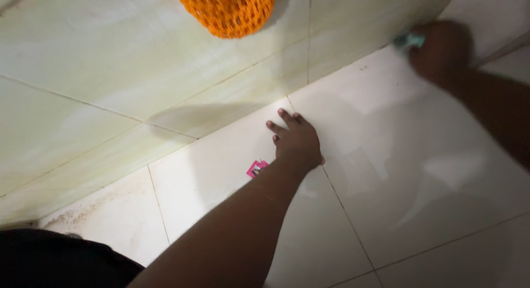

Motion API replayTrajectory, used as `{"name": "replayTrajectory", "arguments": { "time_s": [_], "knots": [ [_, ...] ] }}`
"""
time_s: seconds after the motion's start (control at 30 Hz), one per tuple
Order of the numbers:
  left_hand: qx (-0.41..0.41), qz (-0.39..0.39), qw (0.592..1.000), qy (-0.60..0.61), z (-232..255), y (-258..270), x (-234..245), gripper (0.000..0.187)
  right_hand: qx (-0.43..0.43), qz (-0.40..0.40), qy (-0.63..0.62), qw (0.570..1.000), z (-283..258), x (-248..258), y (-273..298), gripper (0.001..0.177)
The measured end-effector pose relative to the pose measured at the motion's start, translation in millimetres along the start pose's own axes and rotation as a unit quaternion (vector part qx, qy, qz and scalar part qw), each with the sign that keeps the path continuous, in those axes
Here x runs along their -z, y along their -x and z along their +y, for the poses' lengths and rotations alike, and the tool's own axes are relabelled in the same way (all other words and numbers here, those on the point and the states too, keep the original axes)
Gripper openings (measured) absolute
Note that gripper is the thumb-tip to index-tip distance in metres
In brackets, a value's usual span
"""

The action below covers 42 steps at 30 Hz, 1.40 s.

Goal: The person scrubs the tiled bathroom floor with a sponge, then moves a bucket and fills a red jug with water from a tap. They pour water into the squat toilet and continue scrubbing the floor with a sponge and a green plastic tool.

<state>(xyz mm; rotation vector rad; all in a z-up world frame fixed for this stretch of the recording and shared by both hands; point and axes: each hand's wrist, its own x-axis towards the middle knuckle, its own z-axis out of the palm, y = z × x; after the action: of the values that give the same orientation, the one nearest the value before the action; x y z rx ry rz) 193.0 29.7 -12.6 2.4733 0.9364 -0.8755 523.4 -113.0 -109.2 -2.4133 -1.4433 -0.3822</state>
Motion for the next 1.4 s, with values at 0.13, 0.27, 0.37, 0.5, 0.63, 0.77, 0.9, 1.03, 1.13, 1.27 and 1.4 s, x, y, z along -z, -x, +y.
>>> {"name": "replayTrajectory", "arguments": {
  "time_s": [0.13, 0.27, 0.37, 0.5, 0.63, 0.77, 0.9, 1.03, 1.13, 1.27, 1.4],
  "knots": [
    [0.005, 0.005, 1.000, 0.015, 1, 1, 1, 0.132, -0.005, -0.014, -0.175, 0.984, -88, -1, 6, 0.028],
    [0.002, -0.006, 1.000, -0.007, 2, 3, 7, 0.134, 0.010, -0.023, -0.129, 0.991, -152, 5, 3, 0.029],
    [0.002, -0.010, 1.000, -0.020, 3, 4, 6, 0.134, -0.010, -0.065, -0.128, 0.990, -138, 8, 2, 0.023],
    [-0.003, -0.010, 0.999, -0.038, 1, 3, 5, 0.131, -0.001, -0.031, -0.031, 0.999, -59, 7, -8, 0.023],
    [0.001, -0.015, 0.999, -0.036, 1, 3, 4, 0.132, -0.037, -0.058, 0.043, 0.997, 27, 1, -12, 0.032],
    [-0.002, 0.006, 1.000, -0.023, 2, 2, 2, 0.131, -0.064, -0.028, 0.030, 0.997, 46, -22, -1, 0.033],
    [0.000, 0.009, 1.000, -0.017, 0, 3, 3, 0.131, -0.060, 0.013, -0.003, 0.998, 8, -23, -5, 0.031],
    [0.001, 0.002, 0.999, -0.033, 3, 3, 3, 0.131, -0.071, -0.046, -0.061, 0.994, -69, -9, -5, 0.043],
    [-0.005, -0.006, 0.997, -0.072, 2, 2, 4, 0.131, -0.029, -0.097, -0.090, 0.991, -114, -3, -1, 0.040],
    [0.000, 0.003, 0.999, -0.034, 0, 1, 1, 0.132, -0.002, -0.126, -0.085, 0.988, -108, 10, 0, 0.042],
    [-0.003, 0.011, 1.000, -0.021, 0, 0, -1, 0.132, -0.081, -0.144, 0.037, 0.986, -60, 19, -4, 0.048]
  ]
}}
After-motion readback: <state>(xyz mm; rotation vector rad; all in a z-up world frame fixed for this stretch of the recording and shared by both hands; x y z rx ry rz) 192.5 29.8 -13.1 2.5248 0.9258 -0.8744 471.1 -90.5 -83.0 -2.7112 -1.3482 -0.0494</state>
